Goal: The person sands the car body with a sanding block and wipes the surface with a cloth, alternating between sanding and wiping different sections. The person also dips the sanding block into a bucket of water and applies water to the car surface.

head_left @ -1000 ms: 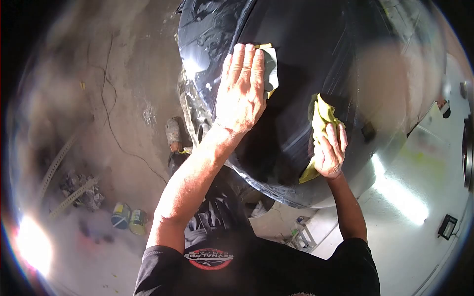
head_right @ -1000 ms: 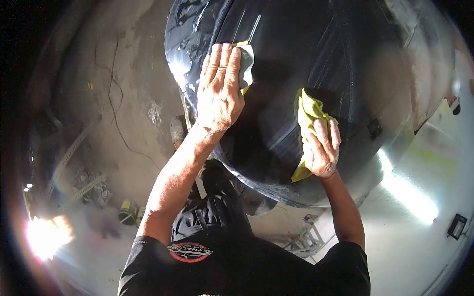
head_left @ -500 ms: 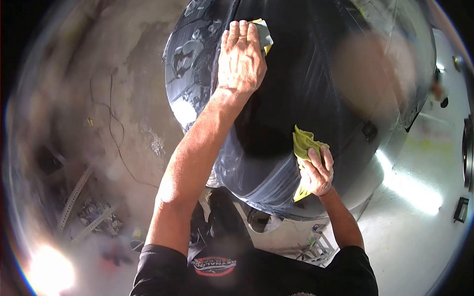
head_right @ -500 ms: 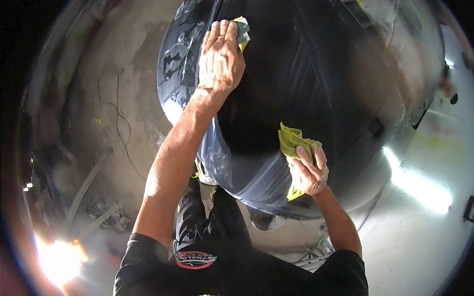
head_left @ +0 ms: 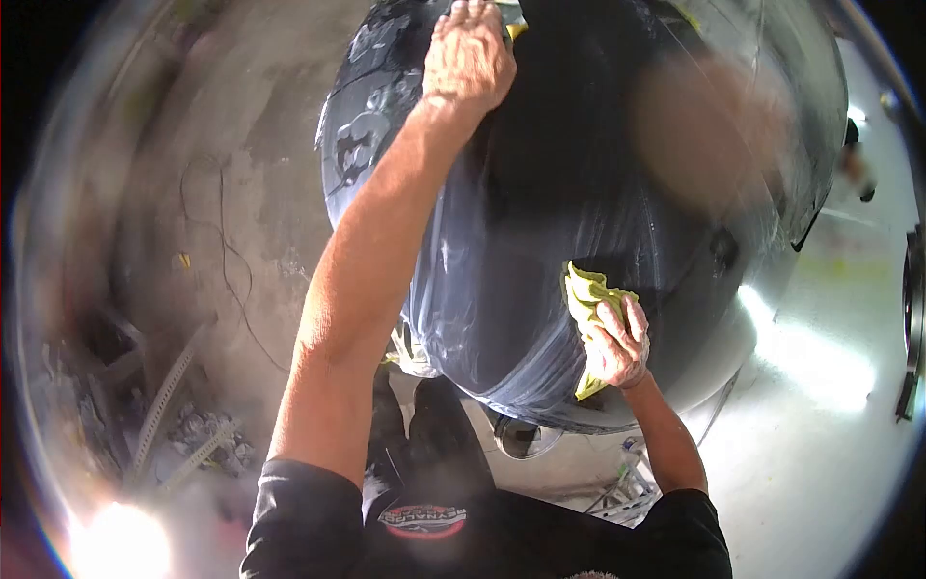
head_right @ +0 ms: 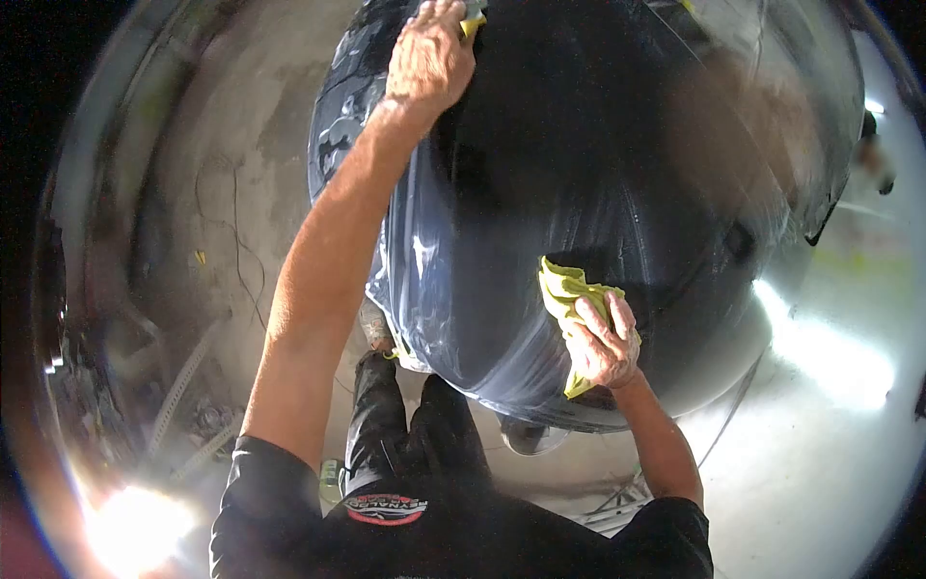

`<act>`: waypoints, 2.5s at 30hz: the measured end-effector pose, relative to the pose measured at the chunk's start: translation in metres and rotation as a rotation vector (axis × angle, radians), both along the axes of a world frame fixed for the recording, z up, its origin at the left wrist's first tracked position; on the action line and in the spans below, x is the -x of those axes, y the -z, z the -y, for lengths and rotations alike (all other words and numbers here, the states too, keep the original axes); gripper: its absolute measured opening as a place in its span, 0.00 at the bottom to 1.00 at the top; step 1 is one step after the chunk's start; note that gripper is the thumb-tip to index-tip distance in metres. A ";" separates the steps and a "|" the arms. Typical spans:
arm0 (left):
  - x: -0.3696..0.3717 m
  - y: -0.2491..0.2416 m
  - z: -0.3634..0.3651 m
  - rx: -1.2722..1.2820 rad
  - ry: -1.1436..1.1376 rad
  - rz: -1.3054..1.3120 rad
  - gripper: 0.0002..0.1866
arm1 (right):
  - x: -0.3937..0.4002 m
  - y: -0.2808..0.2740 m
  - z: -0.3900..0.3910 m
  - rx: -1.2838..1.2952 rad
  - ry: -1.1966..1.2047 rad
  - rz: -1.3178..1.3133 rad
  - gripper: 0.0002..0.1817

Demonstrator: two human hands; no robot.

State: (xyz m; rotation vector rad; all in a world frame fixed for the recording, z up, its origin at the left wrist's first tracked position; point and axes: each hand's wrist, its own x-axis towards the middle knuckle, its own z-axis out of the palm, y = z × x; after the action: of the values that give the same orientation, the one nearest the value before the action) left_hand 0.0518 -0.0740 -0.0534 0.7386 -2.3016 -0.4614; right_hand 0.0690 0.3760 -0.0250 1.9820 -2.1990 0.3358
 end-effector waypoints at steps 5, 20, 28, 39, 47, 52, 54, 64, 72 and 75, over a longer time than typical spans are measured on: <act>-0.112 0.020 -0.098 -0.109 0.056 -0.090 0.31 | 0.001 0.002 0.001 -0.004 -0.030 -0.044 0.11; -0.130 0.034 -0.130 -0.057 0.004 -0.133 0.31 | 0.001 0.004 0.001 0.085 -0.018 -0.085 0.14; -0.221 0.061 -0.206 0.023 0.059 -0.015 0.31 | -0.066 0.025 -0.158 0.191 0.894 -0.013 0.16; -0.223 0.065 -0.257 -0.096 -0.220 0.028 0.30 | -0.154 0.075 -0.278 1.297 1.889 1.133 0.31; -0.291 0.062 -0.332 -0.424 -0.329 -0.230 0.34 | -0.157 0.108 -0.353 0.627 1.751 1.268 0.33; -0.279 0.089 -0.385 -0.488 -0.240 -0.041 0.35 | -0.149 0.088 -0.328 0.906 1.645 1.607 0.31; -0.273 0.096 -0.404 -0.608 -0.220 -0.124 0.34 | -0.147 0.089 -0.331 0.866 1.630 1.600 0.30; -0.302 0.065 -0.355 -0.523 -0.621 -0.365 0.21 | -0.141 0.096 -0.345 0.781 1.676 1.610 0.26; -0.258 0.100 -0.396 -0.517 -0.316 -0.143 0.37 | -0.137 0.104 -0.352 0.857 1.623 1.692 0.24; -0.232 0.094 -0.357 -0.447 -0.387 -0.158 0.35 | -0.143 0.081 -0.327 0.898 1.729 1.655 0.24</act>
State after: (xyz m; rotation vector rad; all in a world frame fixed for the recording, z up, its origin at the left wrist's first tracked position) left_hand 0.2833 0.2828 -0.1475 1.2836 -1.8623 -0.8283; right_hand 0.2124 0.7034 -0.1064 -1.3174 -2.2561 2.2013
